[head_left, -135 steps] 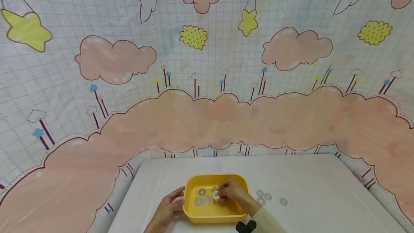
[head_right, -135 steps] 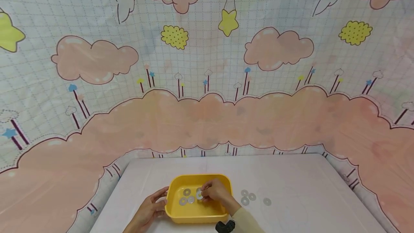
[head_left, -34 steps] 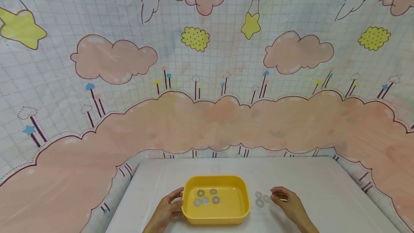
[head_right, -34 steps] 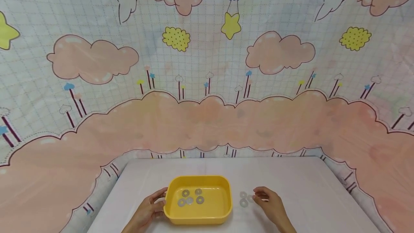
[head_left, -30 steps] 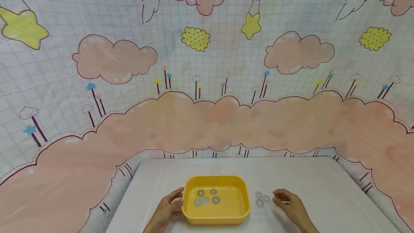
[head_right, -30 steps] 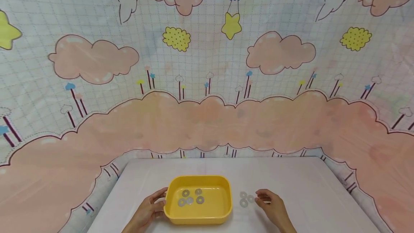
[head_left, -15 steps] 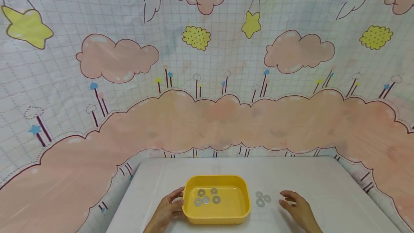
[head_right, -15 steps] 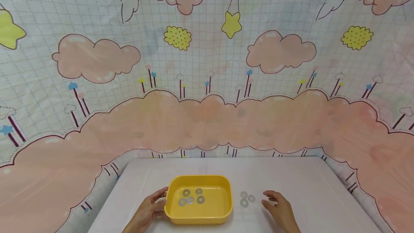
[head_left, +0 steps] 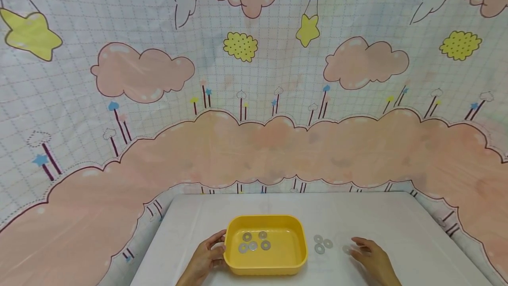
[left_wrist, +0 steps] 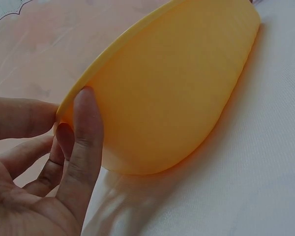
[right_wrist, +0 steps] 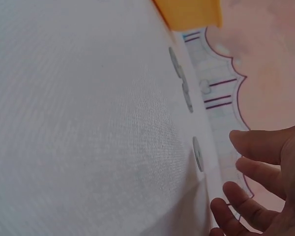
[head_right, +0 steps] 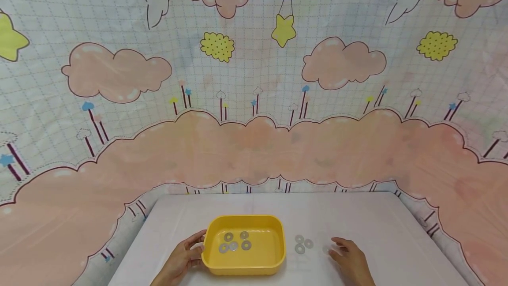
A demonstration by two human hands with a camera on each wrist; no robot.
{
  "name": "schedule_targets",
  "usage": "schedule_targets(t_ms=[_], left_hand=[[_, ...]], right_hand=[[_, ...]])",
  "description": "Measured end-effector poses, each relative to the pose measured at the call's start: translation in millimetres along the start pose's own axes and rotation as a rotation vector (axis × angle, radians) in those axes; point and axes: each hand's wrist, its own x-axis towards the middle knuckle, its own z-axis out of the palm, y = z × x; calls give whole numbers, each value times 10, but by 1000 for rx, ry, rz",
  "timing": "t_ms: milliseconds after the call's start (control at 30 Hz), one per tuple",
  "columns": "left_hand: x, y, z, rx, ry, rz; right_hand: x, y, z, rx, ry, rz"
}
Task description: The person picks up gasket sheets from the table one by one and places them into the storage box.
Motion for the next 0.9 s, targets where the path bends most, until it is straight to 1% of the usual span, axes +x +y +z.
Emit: schedule_targets(t_ms=[67, 167, 300, 467, 667, 900], left_hand=[[-5, 3, 1, -1, 0, 0], [-9, 6, 2, -1, 0, -1], [-6, -1, -3, -2, 0, -6], [1, -23, -14, -10, -4, -15], [12, -40, -23, -12, -2, -15], [25, -51, -31, -9, 3, -21]], right_hand=[[5, 13, -6, -14, -5, -8], [33, 41, 12, -23, -15, 5], [72, 80, 59, -2, -35, 61], [84, 105, 89, 2, -38, 85], [96, 89, 99, -34, -26, 73], [108, 118, 103, -69, -21, 21]])
